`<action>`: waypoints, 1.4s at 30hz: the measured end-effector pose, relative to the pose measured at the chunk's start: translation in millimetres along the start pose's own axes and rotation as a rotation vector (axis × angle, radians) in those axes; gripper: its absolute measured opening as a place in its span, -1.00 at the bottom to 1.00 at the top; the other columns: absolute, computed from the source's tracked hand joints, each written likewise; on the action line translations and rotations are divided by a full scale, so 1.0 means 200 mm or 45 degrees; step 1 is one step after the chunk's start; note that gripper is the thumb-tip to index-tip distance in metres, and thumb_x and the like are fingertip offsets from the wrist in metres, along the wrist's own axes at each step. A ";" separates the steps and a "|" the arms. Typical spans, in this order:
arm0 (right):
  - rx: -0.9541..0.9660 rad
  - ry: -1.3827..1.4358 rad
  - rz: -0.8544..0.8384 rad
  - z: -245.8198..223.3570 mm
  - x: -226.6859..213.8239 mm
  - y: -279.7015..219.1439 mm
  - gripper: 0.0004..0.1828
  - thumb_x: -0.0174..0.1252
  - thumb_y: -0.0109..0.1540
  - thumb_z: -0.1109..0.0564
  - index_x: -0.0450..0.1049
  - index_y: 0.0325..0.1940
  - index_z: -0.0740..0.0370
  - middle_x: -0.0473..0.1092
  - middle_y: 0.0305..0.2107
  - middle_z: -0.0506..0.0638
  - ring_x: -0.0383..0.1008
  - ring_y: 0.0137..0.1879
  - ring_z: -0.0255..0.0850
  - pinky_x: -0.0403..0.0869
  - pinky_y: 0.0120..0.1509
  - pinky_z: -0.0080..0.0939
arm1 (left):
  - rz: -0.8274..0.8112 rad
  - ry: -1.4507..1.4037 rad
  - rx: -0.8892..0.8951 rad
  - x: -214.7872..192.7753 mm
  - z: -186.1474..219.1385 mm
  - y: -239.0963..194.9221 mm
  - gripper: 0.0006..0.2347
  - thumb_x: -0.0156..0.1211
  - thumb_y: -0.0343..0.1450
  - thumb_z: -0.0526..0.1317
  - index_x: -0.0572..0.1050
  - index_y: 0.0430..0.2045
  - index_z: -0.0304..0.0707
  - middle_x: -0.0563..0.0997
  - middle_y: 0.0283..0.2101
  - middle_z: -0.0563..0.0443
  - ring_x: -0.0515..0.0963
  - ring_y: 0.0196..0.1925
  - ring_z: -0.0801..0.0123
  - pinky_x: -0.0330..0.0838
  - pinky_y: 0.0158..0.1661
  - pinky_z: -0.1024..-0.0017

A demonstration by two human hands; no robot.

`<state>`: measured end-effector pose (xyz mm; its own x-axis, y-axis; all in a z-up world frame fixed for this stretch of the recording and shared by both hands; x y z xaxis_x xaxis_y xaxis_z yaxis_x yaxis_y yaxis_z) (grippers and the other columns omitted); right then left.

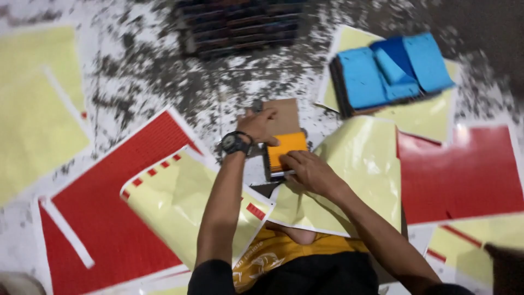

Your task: The person peels small red stickers from a red sheet and applies them to the spine of a stack of notebooks. They repeat this process for several notebooks of different colors, including yellow, brown, green, and blue, while sitting on the floor.

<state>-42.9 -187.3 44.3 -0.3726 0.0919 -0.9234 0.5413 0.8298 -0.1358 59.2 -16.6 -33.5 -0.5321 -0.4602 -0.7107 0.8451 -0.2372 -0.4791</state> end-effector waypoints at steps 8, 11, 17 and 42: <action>0.519 0.398 0.846 0.35 -0.41 -0.73 -0.53 0.18 0.26 0.03 0.47 0.28 0.02 0.52 -0.09 0.02 0.54 0.10 0.00 0.49 0.21 -0.03 | 0.154 -0.023 0.193 -0.24 0.42 -0.23 -0.32 0.38 0.26 -0.06 0.29 0.33 -0.09 0.44 0.29 -0.14 0.36 0.32 -0.25 0.14 0.28 -0.19; 0.818 0.321 1.079 0.66 -0.35 -1.10 -0.62 0.09 0.25 0.12 0.58 0.13 -0.11 0.50 -0.11 -0.07 0.55 0.02 -0.06 0.48 0.16 -0.07 | 0.393 -0.148 0.463 -0.16 0.76 -0.20 -0.57 0.23 0.36 -0.21 0.45 0.17 -0.19 0.54 0.13 -0.19 0.47 0.21 -0.19 0.25 0.25 -0.04; 1.249 0.657 1.203 0.96 -0.09 -1.26 -0.53 -0.01 0.21 0.28 0.66 0.08 -0.03 0.50 -0.10 0.16 0.53 0.07 0.15 0.50 0.11 0.10 | 0.455 -0.488 0.946 0.30 1.54 -0.11 -0.70 -0.02 0.42 -0.37 0.53 0.02 -0.22 0.59 0.03 -0.13 0.53 0.20 0.02 0.27 0.35 0.18; 1.540 0.946 1.571 0.69 -0.12 -1.06 -0.79 0.53 0.01 0.16 0.68 -0.32 0.08 0.53 -0.48 -0.09 0.59 -0.31 -0.28 0.55 -0.32 -0.41 | 0.544 -0.981 0.292 0.56 1.34 -0.15 -0.72 0.22 0.32 -0.31 0.49 -0.09 -0.24 0.22 0.36 -0.24 0.14 0.51 -0.21 0.14 0.39 0.03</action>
<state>-44.6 -441.1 44.8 0.5616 0.7193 -0.4090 0.7711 -0.6342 -0.0566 -11.2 -289.6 39.7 -0.0588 -0.9730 -0.2233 0.9958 -0.0415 -0.0814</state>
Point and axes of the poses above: each hand's wrist, its own y-axis towards the middle knuckle, its own x-axis out of the palm, z = x × y, the point moved 7 cm from there along y, towards the middle knuckle
